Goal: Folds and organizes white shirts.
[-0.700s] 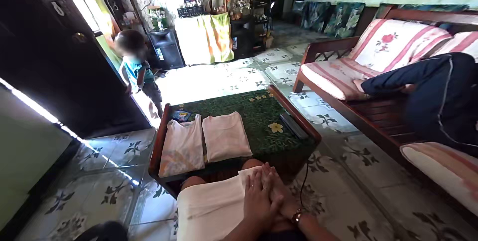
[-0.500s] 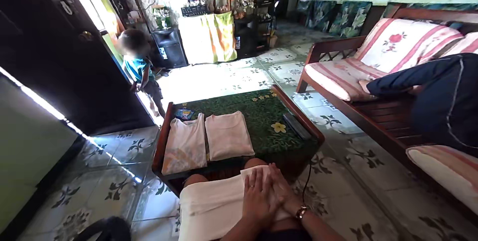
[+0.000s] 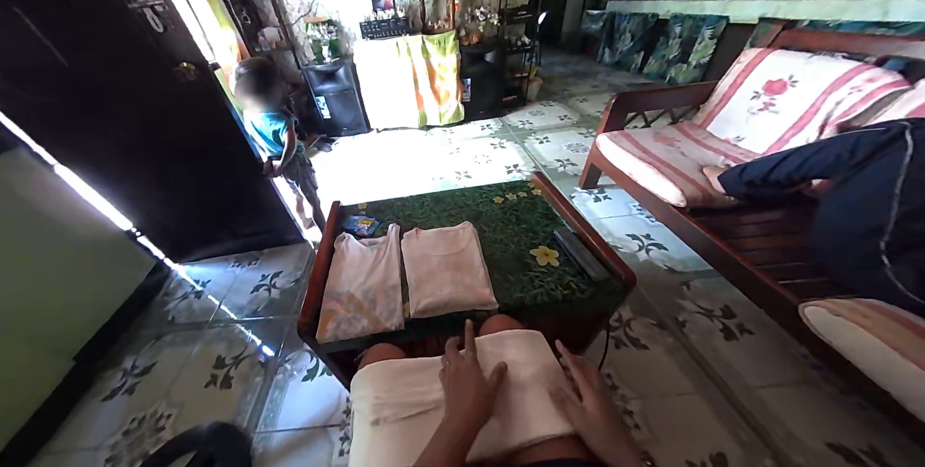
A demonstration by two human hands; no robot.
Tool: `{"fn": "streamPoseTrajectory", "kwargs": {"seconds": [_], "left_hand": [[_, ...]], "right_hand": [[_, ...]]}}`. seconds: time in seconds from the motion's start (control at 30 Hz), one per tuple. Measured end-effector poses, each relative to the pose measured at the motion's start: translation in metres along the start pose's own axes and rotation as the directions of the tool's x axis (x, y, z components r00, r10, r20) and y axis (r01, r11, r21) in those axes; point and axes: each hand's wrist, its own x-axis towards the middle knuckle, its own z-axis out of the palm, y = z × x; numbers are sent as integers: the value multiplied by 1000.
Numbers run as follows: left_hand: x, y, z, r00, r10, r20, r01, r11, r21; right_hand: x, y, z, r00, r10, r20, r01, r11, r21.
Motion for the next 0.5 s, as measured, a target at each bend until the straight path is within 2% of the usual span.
{"fn": "streamPoseTrajectory", "kwargs": {"seconds": [0.07,0.17,0.3,0.43,0.5], "left_hand": [[9,-7,-13,991,-54,125,62,996,-64],[13,-13,-17,981,-18,191,56,979,-195],[7,-5,-17,981,12,192,31,974,-223],[7,-2,-17,987,-93,133,129,946,-296],[9,-5,-19,973,-149,175,204,910,-360]], "right_hand": [[-4,0,1,974,-196,114,209,971,-116],[-13,-28,-4,903,-245,352,332,919,-214],[-7,-4,16,868,-361,340,442,875,-199],[-6,-12,16,872,-302,385,409,882,-235],[-5,-21,16,869,-287,403,413,870,-270]]}}
